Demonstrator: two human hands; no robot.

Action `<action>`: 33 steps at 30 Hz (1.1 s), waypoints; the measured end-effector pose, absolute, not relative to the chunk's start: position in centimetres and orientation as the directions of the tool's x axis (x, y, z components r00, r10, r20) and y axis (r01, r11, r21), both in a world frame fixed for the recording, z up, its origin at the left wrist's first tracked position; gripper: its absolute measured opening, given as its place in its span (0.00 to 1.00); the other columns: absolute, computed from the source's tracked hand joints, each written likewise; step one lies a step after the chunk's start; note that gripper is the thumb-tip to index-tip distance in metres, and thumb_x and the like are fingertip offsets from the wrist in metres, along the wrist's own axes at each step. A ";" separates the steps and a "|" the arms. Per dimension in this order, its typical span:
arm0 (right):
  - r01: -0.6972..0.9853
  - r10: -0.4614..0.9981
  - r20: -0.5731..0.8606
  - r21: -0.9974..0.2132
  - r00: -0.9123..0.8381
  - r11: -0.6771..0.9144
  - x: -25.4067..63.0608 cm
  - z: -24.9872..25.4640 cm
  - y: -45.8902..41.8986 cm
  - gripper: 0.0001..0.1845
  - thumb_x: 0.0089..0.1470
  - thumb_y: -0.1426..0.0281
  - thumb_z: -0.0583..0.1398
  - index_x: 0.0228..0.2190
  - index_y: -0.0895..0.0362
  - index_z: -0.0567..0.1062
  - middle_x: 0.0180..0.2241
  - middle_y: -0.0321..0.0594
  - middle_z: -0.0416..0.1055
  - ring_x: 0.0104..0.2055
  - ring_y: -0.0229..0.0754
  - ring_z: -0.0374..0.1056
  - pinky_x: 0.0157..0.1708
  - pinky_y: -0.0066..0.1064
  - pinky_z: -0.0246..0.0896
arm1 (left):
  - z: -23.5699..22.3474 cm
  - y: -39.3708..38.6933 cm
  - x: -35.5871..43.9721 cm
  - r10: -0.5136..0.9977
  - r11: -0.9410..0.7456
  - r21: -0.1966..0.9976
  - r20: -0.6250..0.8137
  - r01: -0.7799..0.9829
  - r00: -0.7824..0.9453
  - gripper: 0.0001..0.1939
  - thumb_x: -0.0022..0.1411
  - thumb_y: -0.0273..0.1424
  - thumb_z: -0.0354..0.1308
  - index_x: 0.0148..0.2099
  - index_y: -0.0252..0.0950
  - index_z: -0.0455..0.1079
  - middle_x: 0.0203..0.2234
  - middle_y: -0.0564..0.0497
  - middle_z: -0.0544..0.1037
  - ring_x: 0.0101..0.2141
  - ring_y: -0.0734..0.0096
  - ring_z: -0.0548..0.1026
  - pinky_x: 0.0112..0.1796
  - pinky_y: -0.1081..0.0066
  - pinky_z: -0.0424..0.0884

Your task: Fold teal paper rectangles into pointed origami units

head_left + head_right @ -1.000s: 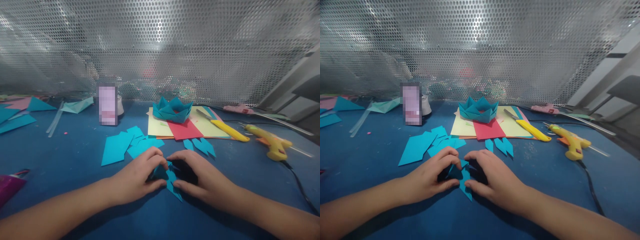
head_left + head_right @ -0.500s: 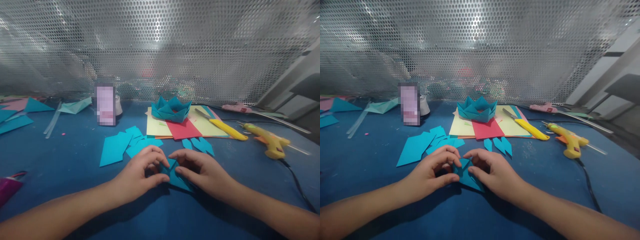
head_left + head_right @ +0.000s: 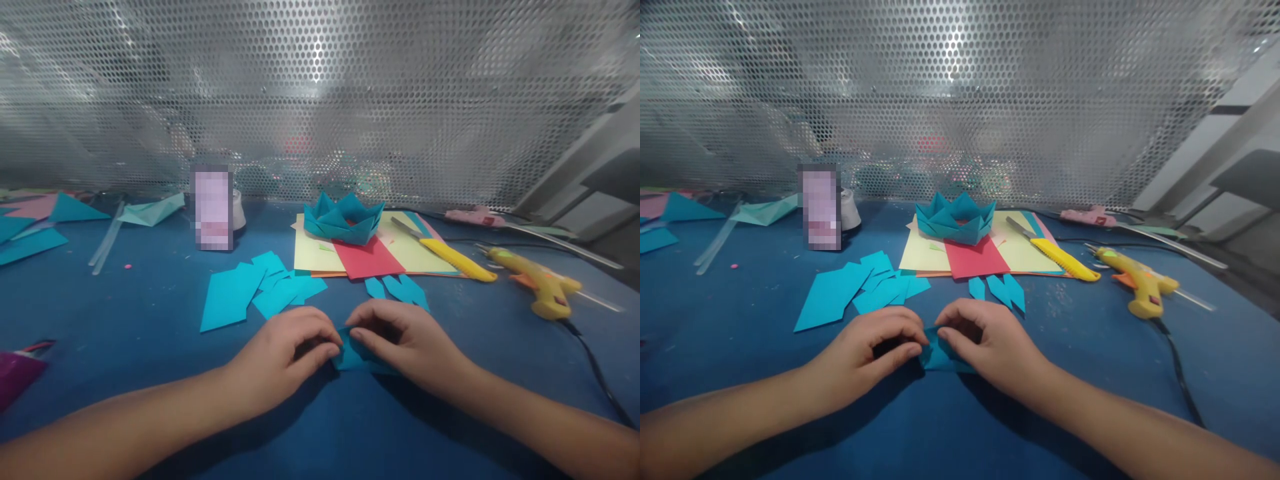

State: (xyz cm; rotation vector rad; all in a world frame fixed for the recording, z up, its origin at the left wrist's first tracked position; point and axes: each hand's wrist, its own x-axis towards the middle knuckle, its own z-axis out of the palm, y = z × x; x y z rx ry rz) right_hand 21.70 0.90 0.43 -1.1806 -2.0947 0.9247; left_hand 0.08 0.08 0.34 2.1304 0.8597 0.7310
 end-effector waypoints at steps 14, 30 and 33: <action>0.540 0.778 0.283 -0.588 -0.561 0.602 22.2 -0.4 1.9 0.04 0.54 0.76 0.59 0.32 0.57 0.74 0.30 0.37 0.71 0.34 0.37 0.65 0.35 0.29 0.59 | 0.0 0.3 0.1 0.508 -0.853 0.336 0.364 0.399 0.781 0.12 0.67 0.24 0.48 0.43 0.32 0.73 0.38 0.43 0.74 0.39 0.64 0.69 0.39 0.63 0.69; 0.489 0.625 0.427 -0.393 -0.653 0.779 22.3 -1.5 2.4 0.10 0.61 0.72 0.55 0.32 0.58 0.76 0.30 0.40 0.70 0.31 0.37 0.65 0.31 0.27 0.59 | -0.4 0.2 -0.1 0.562 -0.820 0.354 0.354 0.449 0.748 0.11 0.67 0.26 0.50 0.44 0.36 0.74 0.38 0.44 0.72 0.39 0.65 0.70 0.39 0.64 0.69; 0.475 0.559 0.452 -0.296 -0.695 0.829 22.5 -1.6 2.4 0.15 0.64 0.69 0.51 0.33 0.58 0.76 0.29 0.40 0.70 0.30 0.37 0.64 0.29 0.26 0.58 | -0.6 0.3 -0.1 0.560 -0.823 0.347 0.367 0.449 0.743 0.11 0.66 0.26 0.50 0.44 0.35 0.74 0.39 0.44 0.72 0.39 0.65 0.70 0.40 0.64 0.70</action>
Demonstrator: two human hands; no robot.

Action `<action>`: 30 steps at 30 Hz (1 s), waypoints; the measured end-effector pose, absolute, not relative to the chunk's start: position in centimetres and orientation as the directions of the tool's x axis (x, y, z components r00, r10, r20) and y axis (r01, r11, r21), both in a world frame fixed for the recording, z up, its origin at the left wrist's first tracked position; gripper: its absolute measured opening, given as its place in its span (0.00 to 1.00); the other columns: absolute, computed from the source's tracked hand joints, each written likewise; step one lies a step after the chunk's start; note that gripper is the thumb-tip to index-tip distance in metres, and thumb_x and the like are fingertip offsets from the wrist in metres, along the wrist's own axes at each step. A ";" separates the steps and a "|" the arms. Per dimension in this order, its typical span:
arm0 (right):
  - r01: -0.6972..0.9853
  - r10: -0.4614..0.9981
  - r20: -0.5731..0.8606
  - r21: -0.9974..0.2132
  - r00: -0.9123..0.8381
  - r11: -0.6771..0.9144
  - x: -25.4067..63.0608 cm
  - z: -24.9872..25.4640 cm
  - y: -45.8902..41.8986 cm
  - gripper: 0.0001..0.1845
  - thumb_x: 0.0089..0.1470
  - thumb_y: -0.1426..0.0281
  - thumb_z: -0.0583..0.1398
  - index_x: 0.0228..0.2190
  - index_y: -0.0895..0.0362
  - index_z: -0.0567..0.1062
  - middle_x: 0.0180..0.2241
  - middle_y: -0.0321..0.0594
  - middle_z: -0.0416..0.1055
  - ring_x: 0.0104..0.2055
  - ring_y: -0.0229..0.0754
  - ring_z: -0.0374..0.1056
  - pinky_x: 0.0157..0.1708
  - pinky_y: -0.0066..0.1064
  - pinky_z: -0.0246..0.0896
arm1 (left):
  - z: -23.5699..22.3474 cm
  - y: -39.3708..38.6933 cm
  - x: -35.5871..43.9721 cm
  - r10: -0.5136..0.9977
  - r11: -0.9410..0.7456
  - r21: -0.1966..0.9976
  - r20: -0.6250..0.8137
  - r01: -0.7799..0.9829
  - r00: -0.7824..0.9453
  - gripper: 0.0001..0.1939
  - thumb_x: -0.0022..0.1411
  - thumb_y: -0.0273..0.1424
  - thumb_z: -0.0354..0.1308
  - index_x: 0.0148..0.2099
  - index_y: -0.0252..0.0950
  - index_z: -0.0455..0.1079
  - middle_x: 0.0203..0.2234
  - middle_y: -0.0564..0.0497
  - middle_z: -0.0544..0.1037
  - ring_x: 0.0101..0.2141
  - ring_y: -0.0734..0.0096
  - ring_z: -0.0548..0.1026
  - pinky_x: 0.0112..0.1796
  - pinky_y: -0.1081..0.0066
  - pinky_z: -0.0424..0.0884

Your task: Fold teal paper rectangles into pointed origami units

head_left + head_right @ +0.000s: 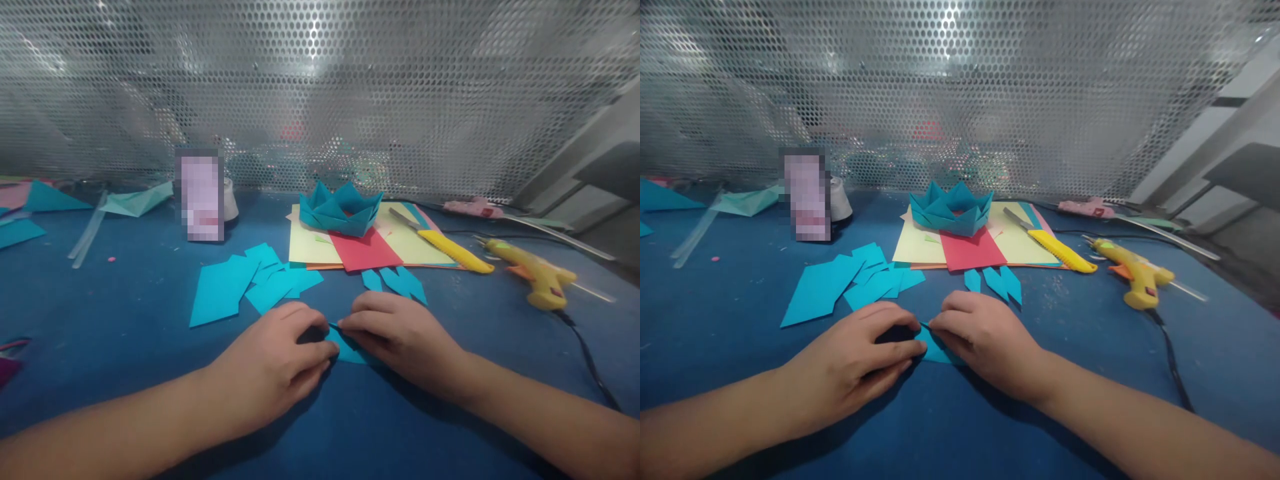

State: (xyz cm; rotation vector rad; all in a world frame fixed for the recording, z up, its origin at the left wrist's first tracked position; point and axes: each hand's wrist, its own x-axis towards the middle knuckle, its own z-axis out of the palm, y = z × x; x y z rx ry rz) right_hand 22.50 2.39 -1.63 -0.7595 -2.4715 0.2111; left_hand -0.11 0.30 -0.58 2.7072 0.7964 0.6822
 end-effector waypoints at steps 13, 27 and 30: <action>0.453 0.435 0.404 -0.056 -0.805 0.890 22.8 -2.0 2.4 0.20 0.67 0.70 0.45 0.35 0.58 0.76 0.29 0.41 0.71 0.28 0.38 0.61 0.26 0.30 0.54 | -0.9 0.3 -0.1 0.578 -0.813 0.335 0.364 0.477 0.730 0.11 0.66 0.26 0.50 0.43 0.34 0.75 0.39 0.42 0.72 0.39 0.62 0.69 0.39 0.62 0.70; 0.392 0.354 0.345 0.046 -0.869 0.919 22.9 -1.8 2.6 0.22 0.67 0.73 0.42 0.37 0.61 0.74 0.30 0.42 0.69 0.28 0.41 0.58 0.27 0.33 0.56 | -0.8 0.2 -0.1 0.564 -0.825 0.286 0.364 0.487 0.741 0.12 0.66 0.25 0.49 0.42 0.33 0.74 0.38 0.40 0.72 0.38 0.62 0.69 0.38 0.61 0.71; 0.386 0.345 0.332 0.066 -0.878 0.920 22.8 -1.7 2.5 0.25 0.67 0.74 0.39 0.36 0.61 0.75 0.29 0.42 0.69 0.27 0.40 0.57 0.26 0.33 0.57 | -0.7 0.2 -0.2 0.562 -0.826 0.289 0.361 0.484 0.744 0.12 0.66 0.25 0.50 0.43 0.33 0.74 0.38 0.41 0.72 0.38 0.62 0.69 0.38 0.61 0.71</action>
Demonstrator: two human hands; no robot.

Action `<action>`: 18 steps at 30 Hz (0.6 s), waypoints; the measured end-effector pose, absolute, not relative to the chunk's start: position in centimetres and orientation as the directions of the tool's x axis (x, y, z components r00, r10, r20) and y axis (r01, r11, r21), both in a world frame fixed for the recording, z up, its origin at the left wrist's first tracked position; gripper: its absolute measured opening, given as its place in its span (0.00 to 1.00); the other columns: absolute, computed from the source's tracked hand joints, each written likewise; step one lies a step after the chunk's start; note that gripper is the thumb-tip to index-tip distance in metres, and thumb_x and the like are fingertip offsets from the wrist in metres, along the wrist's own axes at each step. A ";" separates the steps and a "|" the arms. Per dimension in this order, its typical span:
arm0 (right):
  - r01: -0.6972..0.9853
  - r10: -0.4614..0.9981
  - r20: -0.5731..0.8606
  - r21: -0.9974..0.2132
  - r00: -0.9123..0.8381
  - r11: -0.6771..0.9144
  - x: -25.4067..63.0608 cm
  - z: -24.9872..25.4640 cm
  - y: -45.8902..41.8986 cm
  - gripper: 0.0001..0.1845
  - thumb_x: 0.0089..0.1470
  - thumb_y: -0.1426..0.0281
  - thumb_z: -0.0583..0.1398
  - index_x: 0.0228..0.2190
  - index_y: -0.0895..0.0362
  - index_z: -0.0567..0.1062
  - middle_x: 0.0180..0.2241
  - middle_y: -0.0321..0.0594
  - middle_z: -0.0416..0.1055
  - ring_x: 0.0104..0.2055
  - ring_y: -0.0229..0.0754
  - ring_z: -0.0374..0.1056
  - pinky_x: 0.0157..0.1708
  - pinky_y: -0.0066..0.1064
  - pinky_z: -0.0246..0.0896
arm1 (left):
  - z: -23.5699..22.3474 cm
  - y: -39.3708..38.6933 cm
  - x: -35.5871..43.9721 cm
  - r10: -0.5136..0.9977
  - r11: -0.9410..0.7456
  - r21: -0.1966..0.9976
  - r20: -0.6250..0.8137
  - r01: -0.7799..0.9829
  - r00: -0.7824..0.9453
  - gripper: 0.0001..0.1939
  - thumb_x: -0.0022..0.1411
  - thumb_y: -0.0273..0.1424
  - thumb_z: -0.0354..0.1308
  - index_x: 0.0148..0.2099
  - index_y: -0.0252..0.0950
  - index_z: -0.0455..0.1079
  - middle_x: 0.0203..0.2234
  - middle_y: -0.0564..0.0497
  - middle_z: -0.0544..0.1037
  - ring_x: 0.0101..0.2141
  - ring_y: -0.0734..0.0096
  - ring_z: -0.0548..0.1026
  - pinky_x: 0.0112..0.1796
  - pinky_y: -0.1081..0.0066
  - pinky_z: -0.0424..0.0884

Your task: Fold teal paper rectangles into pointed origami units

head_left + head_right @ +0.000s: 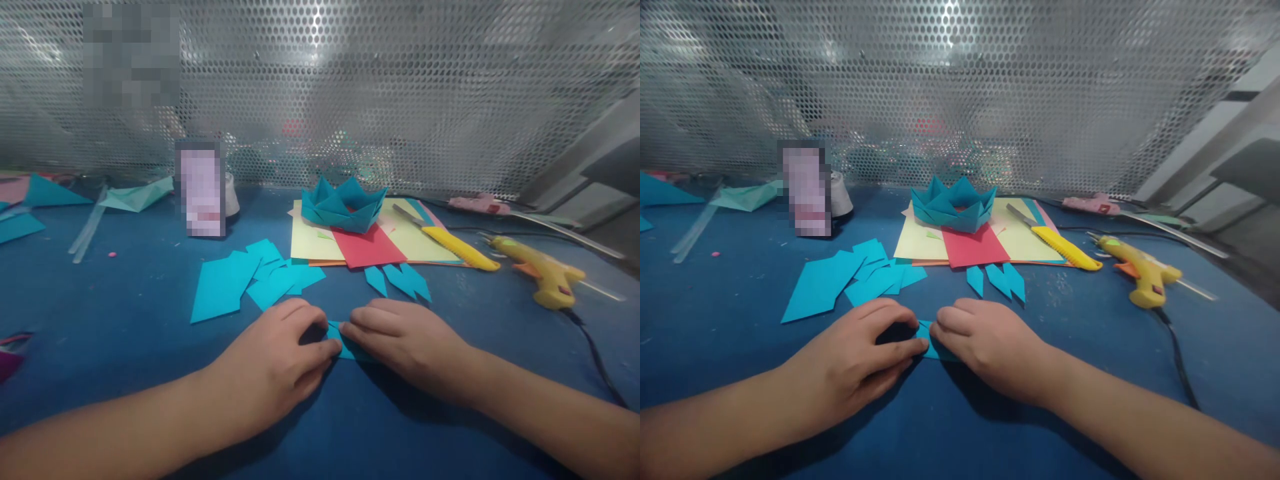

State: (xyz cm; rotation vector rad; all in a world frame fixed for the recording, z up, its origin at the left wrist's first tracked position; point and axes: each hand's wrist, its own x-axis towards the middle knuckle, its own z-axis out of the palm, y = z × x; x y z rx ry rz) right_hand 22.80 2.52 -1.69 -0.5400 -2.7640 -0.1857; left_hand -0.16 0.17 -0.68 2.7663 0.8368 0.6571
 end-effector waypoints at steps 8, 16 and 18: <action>0.389 0.352 0.321 0.056 -0.879 0.920 22.6 -1.2 2.4 0.27 0.67 0.74 0.38 0.35 0.61 0.75 0.29 0.43 0.68 0.26 0.40 0.57 0.26 0.32 0.58 | -0.4 0.4 0.1 0.522 -0.853 0.243 0.405 0.463 0.750 0.13 0.67 0.25 0.48 0.42 0.34 0.74 0.39 0.43 0.73 0.41 0.62 0.68 0.41 0.62 0.71; 0.392 0.361 0.302 0.044 -0.882 0.919 22.7 -1.4 2.4 0.25 0.67 0.74 0.39 0.36 0.61 0.75 0.30 0.43 0.68 0.27 0.41 0.58 0.26 0.33 0.59 | -0.3 0.5 0.0 0.514 -0.858 0.217 0.379 0.466 0.770 0.13 0.68 0.25 0.47 0.43 0.33 0.75 0.36 0.42 0.75 0.40 0.61 0.70 0.39 0.62 0.72; 0.393 0.361 0.304 0.052 -0.882 0.918 22.8 -1.4 2.4 0.26 0.67 0.74 0.39 0.36 0.61 0.75 0.30 0.43 0.68 0.27 0.41 0.58 0.26 0.33 0.59 | -0.3 0.4 0.0 0.516 -0.857 0.208 0.380 0.472 0.768 0.13 0.68 0.26 0.48 0.43 0.34 0.75 0.36 0.42 0.75 0.40 0.61 0.70 0.38 0.61 0.72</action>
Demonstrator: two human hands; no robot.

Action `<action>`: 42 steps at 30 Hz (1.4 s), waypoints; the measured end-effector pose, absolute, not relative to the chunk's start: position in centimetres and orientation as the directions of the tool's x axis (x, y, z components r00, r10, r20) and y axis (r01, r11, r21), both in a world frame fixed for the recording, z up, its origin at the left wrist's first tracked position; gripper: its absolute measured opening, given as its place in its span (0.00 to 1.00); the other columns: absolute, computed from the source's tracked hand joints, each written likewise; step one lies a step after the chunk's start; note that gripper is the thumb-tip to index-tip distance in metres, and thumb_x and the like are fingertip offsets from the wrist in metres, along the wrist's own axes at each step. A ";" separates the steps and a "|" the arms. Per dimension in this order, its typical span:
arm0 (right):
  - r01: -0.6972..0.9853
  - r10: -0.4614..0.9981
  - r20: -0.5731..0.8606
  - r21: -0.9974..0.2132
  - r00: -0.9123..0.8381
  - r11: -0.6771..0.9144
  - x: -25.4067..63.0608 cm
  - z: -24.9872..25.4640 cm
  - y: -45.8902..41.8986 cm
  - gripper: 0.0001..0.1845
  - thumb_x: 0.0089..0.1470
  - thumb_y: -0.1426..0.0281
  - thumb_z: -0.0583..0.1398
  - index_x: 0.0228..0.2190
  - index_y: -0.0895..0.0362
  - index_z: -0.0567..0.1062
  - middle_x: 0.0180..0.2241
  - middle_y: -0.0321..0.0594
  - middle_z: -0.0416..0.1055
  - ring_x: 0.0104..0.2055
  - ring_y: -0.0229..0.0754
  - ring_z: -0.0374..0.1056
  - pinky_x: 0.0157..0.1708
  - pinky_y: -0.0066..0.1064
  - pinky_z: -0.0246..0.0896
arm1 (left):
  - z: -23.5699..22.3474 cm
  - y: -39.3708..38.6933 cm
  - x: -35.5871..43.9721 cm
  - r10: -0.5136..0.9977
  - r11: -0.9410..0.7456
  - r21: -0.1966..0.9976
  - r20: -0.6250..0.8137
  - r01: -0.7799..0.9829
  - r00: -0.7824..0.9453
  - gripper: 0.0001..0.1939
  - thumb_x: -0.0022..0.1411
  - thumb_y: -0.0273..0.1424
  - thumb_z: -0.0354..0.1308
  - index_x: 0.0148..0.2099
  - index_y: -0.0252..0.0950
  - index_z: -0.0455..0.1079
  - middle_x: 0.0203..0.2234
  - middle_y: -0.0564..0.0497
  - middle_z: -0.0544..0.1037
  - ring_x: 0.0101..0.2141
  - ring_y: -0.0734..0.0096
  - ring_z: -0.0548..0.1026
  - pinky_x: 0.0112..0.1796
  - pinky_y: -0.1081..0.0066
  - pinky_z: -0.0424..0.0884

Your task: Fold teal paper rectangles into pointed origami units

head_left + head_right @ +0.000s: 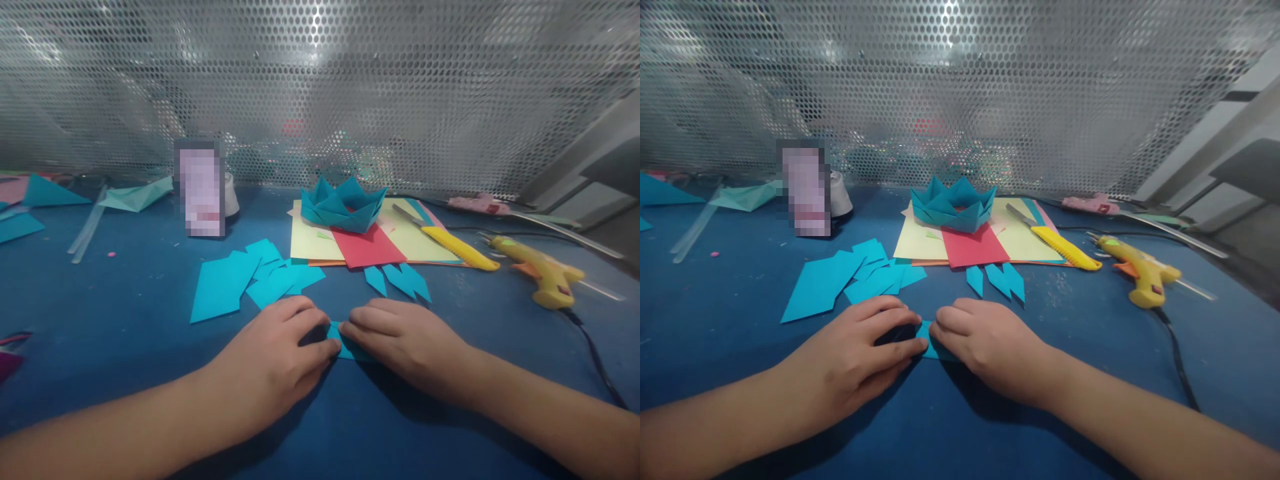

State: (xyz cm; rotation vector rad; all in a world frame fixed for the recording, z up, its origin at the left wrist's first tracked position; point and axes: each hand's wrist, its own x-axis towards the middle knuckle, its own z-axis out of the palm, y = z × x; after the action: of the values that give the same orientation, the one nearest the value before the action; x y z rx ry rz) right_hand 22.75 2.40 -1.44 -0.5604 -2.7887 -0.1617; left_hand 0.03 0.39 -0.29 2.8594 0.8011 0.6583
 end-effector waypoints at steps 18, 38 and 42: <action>0.414 0.388 0.229 0.076 -0.893 0.907 22.5 -1.1 1.7 0.17 0.64 0.76 0.46 0.38 0.62 0.74 0.28 0.42 0.66 0.28 0.42 0.58 0.25 0.34 0.56 | -0.3 -0.1 0.0 0.555 -0.831 0.150 0.266 0.535 0.788 0.11 0.66 0.27 0.49 0.47 0.30 0.68 0.38 0.42 0.74 0.40 0.58 0.72 0.41 0.57 0.72; 0.401 0.379 0.213 0.071 -0.900 0.913 22.7 -0.4 1.6 0.19 0.63 0.78 0.44 0.40 0.66 0.74 0.31 0.46 0.68 0.30 0.43 0.59 0.29 0.35 0.57 | -0.2 -0.5 0.0 0.637 -0.771 0.178 0.219 0.611 0.739 0.11 0.64 0.30 0.51 0.46 0.30 0.68 0.40 0.42 0.70 0.42 0.55 0.67 0.44 0.53 0.69; 0.337 0.313 0.175 0.132 -0.933 0.932 22.4 -0.5 1.9 0.17 0.62 0.77 0.46 0.39 0.65 0.74 0.29 0.44 0.66 0.30 0.44 0.57 0.29 0.36 0.57 | 0.0 -0.6 0.1 0.632 -0.775 0.178 0.225 0.607 0.741 0.12 0.63 0.30 0.50 0.47 0.29 0.67 0.40 0.42 0.70 0.42 0.55 0.67 0.43 0.53 0.68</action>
State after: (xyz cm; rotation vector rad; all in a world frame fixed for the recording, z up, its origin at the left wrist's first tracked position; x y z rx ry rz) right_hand 22.38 1.89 -0.52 -0.4972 -2.9382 -0.2397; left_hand 0.05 -0.61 -0.02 2.8436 1.0145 0.4195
